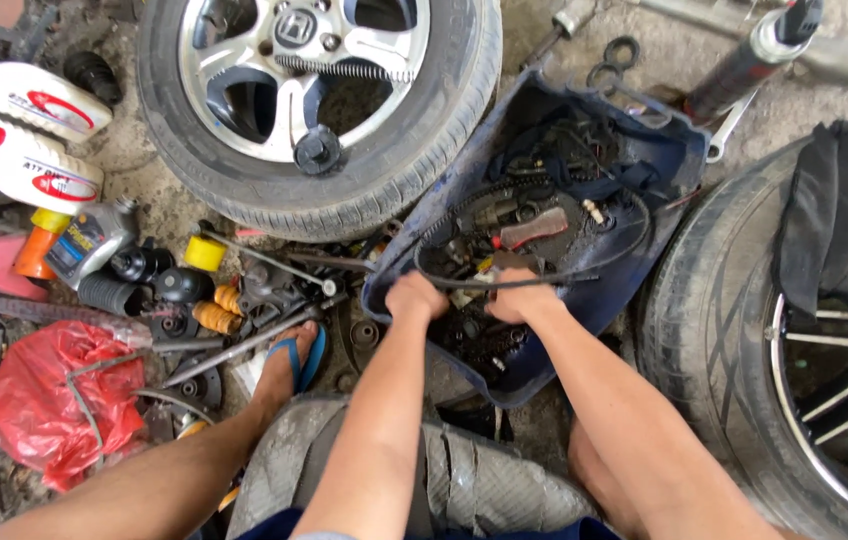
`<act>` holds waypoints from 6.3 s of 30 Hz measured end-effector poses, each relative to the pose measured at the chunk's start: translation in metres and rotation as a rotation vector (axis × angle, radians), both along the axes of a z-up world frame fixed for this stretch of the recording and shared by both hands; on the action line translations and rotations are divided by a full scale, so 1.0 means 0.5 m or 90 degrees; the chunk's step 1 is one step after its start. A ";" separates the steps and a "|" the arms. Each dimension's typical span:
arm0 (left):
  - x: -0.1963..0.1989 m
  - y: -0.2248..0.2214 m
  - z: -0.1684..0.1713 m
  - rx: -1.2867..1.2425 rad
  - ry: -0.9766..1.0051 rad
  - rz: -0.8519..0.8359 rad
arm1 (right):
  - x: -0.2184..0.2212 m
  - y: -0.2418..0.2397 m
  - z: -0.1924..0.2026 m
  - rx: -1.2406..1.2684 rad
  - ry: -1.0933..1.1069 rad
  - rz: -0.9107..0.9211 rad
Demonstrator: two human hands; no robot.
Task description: The person cleans a metal car part with a cloth, then sprays a small circular part with a spray can. They then pick up a black rubber part from a container and wipe it with the cloth.
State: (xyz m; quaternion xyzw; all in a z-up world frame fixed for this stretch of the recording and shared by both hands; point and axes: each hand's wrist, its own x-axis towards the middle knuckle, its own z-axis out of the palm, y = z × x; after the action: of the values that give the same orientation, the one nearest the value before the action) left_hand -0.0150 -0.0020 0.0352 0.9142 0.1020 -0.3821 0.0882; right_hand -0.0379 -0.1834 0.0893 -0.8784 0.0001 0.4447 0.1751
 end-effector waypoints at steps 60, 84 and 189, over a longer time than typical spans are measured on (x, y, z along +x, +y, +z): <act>0.205 0.051 0.202 -0.865 0.013 0.563 | 0.070 -0.032 0.240 0.262 -0.517 -0.286; 0.185 0.002 0.202 -0.943 -0.054 0.508 | 0.080 -0.027 0.158 0.490 -0.588 -0.468; 0.345 0.246 0.726 -1.042 -0.522 0.141 | 0.458 0.183 0.555 0.886 -0.633 -0.503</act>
State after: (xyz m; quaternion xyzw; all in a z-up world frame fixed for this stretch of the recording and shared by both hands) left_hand 0.1576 0.1210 0.3983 0.6158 -0.1521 0.0291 0.7726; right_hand 0.1913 -0.0921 0.3671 -0.6020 -0.0427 -0.1727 0.7785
